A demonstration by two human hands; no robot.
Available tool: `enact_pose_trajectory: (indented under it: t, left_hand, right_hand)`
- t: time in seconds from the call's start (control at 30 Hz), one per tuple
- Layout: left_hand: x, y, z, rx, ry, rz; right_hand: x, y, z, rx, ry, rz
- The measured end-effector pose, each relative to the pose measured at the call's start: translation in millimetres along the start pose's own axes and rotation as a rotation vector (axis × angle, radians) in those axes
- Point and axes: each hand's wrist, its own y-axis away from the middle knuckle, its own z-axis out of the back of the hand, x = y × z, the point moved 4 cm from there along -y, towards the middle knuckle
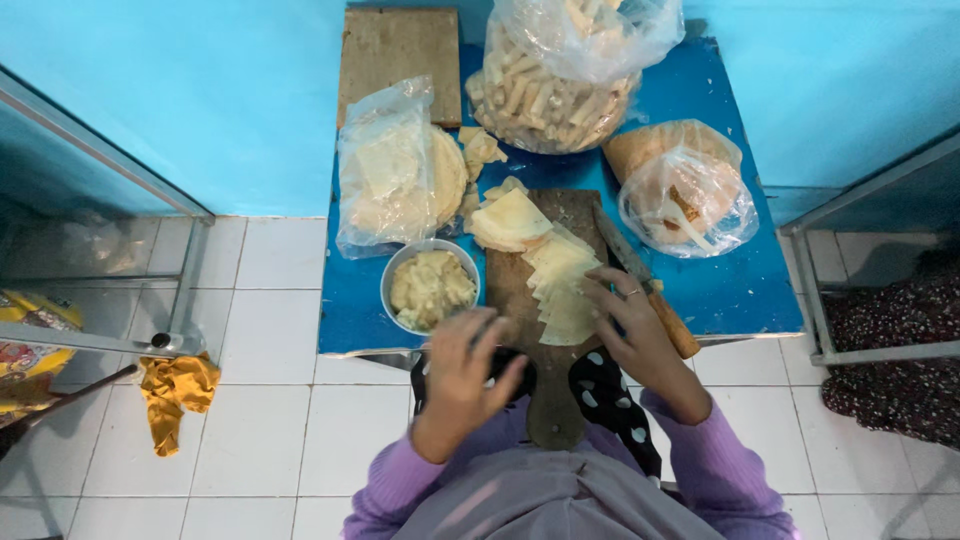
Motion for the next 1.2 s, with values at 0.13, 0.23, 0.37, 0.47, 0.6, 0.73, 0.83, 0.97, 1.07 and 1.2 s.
enact_pose_trajectory:
  t: [0.13, 0.23, 0.37, 0.47, 0.6, 0.73, 0.83, 0.97, 1.07, 1.2]
  left_hand:
    - [-9.6, -4.3, -39.9, 0.117, 0.120, 0.116]
    - [-6.5, -6.2, -51.8, 0.201, 0.116, 0.108]
    - [-8.1, -6.0, -50.4, 0.188, 0.078, 0.101]
    - [-11.7, -5.7, -47.5, 0.178, 0.094, 0.133]
    - [-15.6, -7.8, -47.1, 0.194, 0.099, 0.146]
    - [-15.6, -9.2, -47.3, 0.202, 0.099, 0.149]
    - [-14.9, -8.7, -47.9, 0.223, 0.089, 0.144]
    - [-15.1, -8.6, -48.1, 0.222, 0.088, 0.142]
    - [-15.4, -10.5, -49.5, 0.241, 0.081, 0.097]
    - [-15.1, -12.1, -52.1, 0.277, 0.067, 0.060]
  right_hand:
    - [1.3, 8.6, -4.7, -0.155, 0.124, -0.085]
    - [6.3, 16.1, -7.2, -0.222, 0.130, -0.090]
    - [8.0, 25.9, -11.7, -0.285, 0.118, -0.136]
    - [7.3, 30.2, -14.4, -0.340, 0.163, -0.100]
    - [-0.6, 33.8, -18.6, -0.329, 0.078, -0.224]
    - [1.5, 33.8, -18.9, -0.325, 0.059, -0.240]
    - [5.0, 32.4, -17.1, -0.315, 0.033, -0.256]
    - [7.6, 28.7, -13.4, -0.295, 0.102, -0.258]
    - [7.1, 26.5, -10.3, -0.236, 0.084, -0.184]
    - [3.9, 15.1, -19.8, -0.008, 0.064, -0.007]
